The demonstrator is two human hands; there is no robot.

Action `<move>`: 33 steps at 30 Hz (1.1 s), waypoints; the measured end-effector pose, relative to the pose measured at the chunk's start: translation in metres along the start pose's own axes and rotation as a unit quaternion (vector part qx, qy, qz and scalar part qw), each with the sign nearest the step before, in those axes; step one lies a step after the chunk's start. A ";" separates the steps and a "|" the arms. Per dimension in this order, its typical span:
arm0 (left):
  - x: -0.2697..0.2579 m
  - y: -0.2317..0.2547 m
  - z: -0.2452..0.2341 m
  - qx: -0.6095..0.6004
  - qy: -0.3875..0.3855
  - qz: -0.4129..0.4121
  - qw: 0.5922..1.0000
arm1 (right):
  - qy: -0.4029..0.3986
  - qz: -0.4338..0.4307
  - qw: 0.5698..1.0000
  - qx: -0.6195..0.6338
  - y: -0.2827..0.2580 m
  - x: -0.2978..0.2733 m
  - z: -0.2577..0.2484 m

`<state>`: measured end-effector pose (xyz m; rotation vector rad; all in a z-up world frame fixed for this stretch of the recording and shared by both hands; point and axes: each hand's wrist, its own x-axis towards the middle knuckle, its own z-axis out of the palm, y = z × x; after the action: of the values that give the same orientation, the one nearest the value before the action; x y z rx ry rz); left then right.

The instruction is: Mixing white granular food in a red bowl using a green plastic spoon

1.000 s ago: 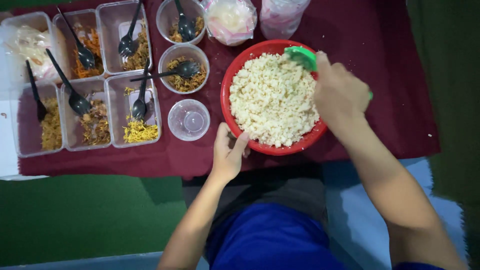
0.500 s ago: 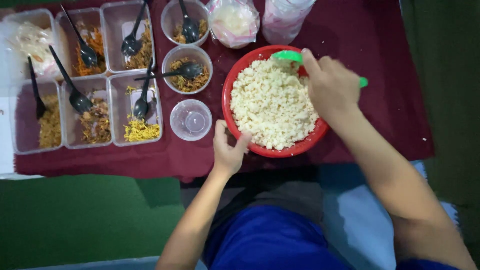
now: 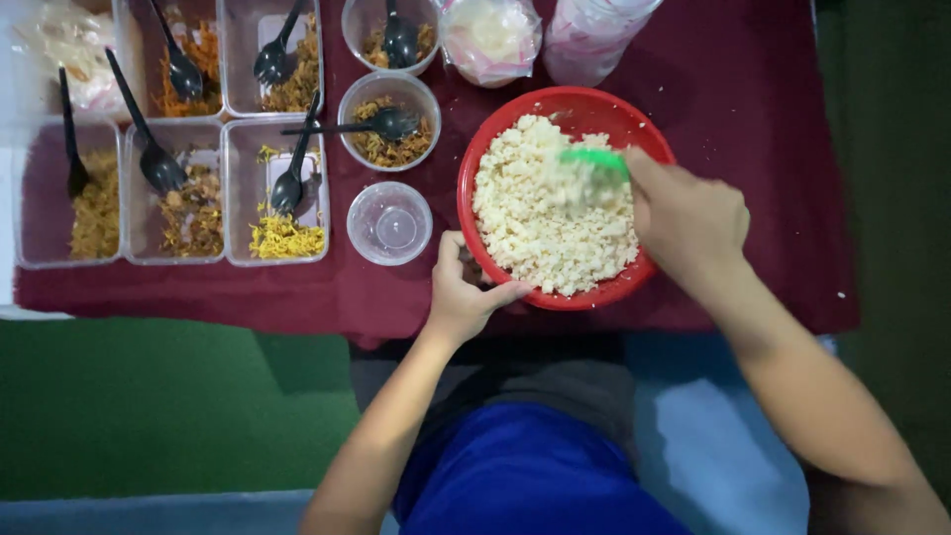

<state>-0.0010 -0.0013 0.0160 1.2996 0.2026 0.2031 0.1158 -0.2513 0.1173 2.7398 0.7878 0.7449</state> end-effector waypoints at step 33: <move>-0.008 0.008 0.001 0.253 0.032 0.255 0.933 | -0.107 0.067 0.986 0.109 -0.016 0.009 -0.033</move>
<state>-0.0086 -0.0025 0.0245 1.8483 -0.0397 0.6720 0.0977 -0.2319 0.1444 3.0280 0.6803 0.3962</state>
